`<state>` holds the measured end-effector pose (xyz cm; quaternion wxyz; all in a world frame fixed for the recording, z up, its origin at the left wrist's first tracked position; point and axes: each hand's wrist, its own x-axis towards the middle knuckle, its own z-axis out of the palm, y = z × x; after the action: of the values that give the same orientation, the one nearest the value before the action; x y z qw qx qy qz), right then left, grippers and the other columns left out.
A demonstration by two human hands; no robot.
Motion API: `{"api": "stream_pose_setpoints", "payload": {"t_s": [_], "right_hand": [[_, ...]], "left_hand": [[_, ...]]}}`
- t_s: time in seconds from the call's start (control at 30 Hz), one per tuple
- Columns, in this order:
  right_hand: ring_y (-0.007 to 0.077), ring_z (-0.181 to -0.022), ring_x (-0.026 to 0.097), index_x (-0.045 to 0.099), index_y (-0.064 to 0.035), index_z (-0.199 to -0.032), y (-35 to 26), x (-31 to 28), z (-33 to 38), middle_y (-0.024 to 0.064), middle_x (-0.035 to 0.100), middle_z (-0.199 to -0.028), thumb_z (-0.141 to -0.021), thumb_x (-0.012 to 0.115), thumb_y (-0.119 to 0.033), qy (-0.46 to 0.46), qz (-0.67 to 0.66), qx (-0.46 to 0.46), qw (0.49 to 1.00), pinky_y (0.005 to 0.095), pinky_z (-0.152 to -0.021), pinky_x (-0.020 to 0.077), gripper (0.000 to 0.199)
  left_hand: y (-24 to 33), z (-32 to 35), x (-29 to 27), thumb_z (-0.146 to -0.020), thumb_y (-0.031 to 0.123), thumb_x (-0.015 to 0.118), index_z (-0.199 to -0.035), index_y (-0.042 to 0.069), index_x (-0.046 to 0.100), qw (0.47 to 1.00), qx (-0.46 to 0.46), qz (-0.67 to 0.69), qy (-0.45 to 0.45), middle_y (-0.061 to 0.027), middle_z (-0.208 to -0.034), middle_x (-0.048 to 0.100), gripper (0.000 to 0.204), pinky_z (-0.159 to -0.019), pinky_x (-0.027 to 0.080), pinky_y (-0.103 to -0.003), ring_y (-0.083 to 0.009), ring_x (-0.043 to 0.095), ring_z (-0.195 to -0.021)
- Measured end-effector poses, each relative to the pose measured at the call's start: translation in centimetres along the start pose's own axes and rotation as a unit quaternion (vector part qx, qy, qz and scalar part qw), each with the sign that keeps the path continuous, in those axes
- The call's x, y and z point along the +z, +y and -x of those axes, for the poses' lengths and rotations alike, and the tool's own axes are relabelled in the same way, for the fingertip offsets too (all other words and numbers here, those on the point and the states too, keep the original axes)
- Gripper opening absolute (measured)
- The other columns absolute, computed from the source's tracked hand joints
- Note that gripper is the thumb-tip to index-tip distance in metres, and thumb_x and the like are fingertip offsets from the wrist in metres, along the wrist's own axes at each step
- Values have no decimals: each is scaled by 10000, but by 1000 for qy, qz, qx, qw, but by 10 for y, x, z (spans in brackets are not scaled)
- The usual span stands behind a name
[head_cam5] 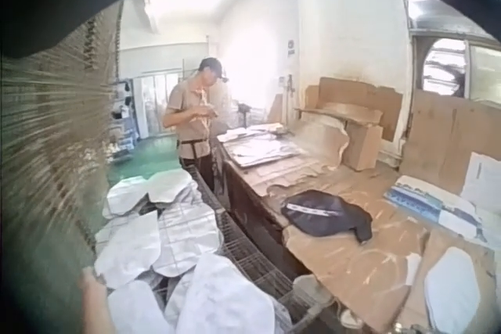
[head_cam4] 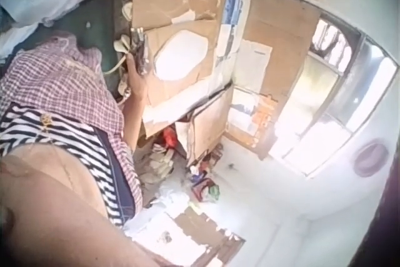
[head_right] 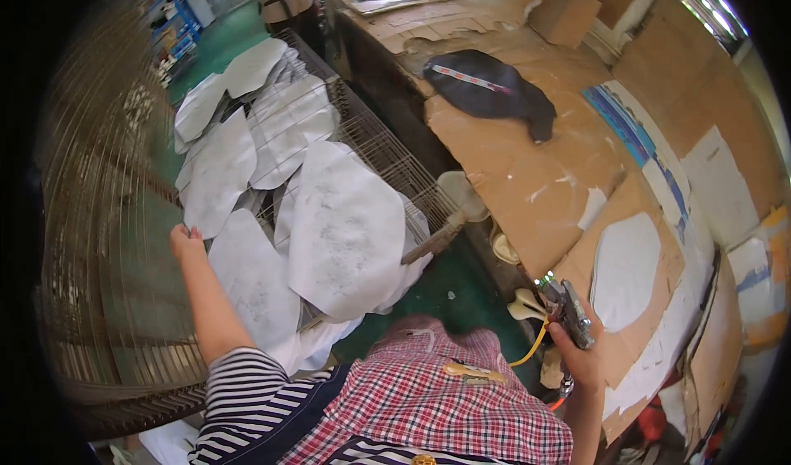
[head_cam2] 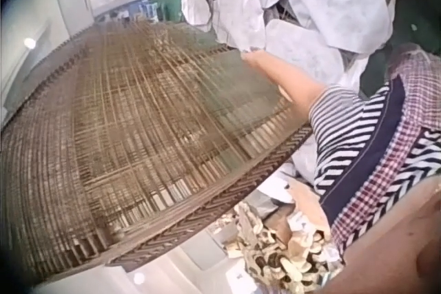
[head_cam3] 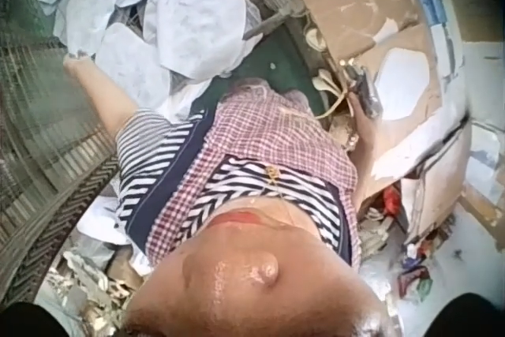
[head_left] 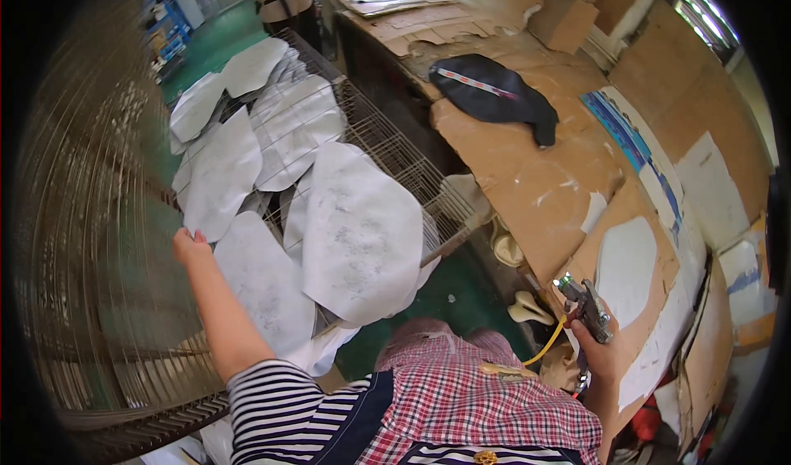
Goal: Organizing and placing white padded material onto a drying rack.
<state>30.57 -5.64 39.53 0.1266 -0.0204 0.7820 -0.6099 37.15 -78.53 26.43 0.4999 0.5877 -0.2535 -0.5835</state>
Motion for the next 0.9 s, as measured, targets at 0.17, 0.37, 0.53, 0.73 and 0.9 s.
{"api": "stream_pose_setpoints", "payload": {"t_s": [0.17, 0.37, 0.53, 0.73, 0.9], "right_hand": [[81, -879, 550, 504, -11, -1260, 25, -19, 8, 10, 601, -965, -803, 662, -7, 50, -19, -5, 999, 230, -793, 453, 483], [79, -899, 563, 503, -33, -1268, 83, -58, 19, 9, 607, -974, -813, 687, -32, 142, -22, -1, 990, 239, -790, 474, 490], [85, -912, 581, 495, -47, -1286, 139, -69, 39, 19, 621, -976, -814, 688, -24, 249, -47, 3, 967, 254, -802, 487, 510], [80, -898, 578, 486, 10, -1277, 163, -110, 95, 29, 626, -973, -807, 674, 14, 375, -83, 32, 923, 245, -813, 481, 507], [74, -889, 567, 491, -7, -1279, 165, -130, 122, 27, 621, -981, -800, 690, 3, 420, -115, 33, 900, 226, -757, 480, 520]], "left_hand": [[-15, 256, 65, -883, 79, 488, -1271, 21, 496, 807, 67, 23, -586, -116, -1106, 586, 392, -903, 436, -356, -228, 581, -962], [-41, 568, 29, -850, 164, 517, -872, -23, 614, 321, 212, 18, -923, -108, -762, 630, 212, -876, 423, -462, -258, 619, -749], [-93, 617, 15, -838, 89, 541, -640, 36, 626, 90, 107, 86, -986, -67, -755, 647, 222, -945, 399, -466, -261, 629, -799], [-137, 706, -37, -825, 87, 537, -692, 39, 617, -4, 123, 108, -987, -66, -751, 630, 163, -924, 402, -455, -260, 618, -802], [-157, 758, -78, -815, 85, 534, -735, 42, 609, -51, 156, 124, -979, -65, -748, 615, 118, -907, 404, -445, -260, 609, -803]]}}
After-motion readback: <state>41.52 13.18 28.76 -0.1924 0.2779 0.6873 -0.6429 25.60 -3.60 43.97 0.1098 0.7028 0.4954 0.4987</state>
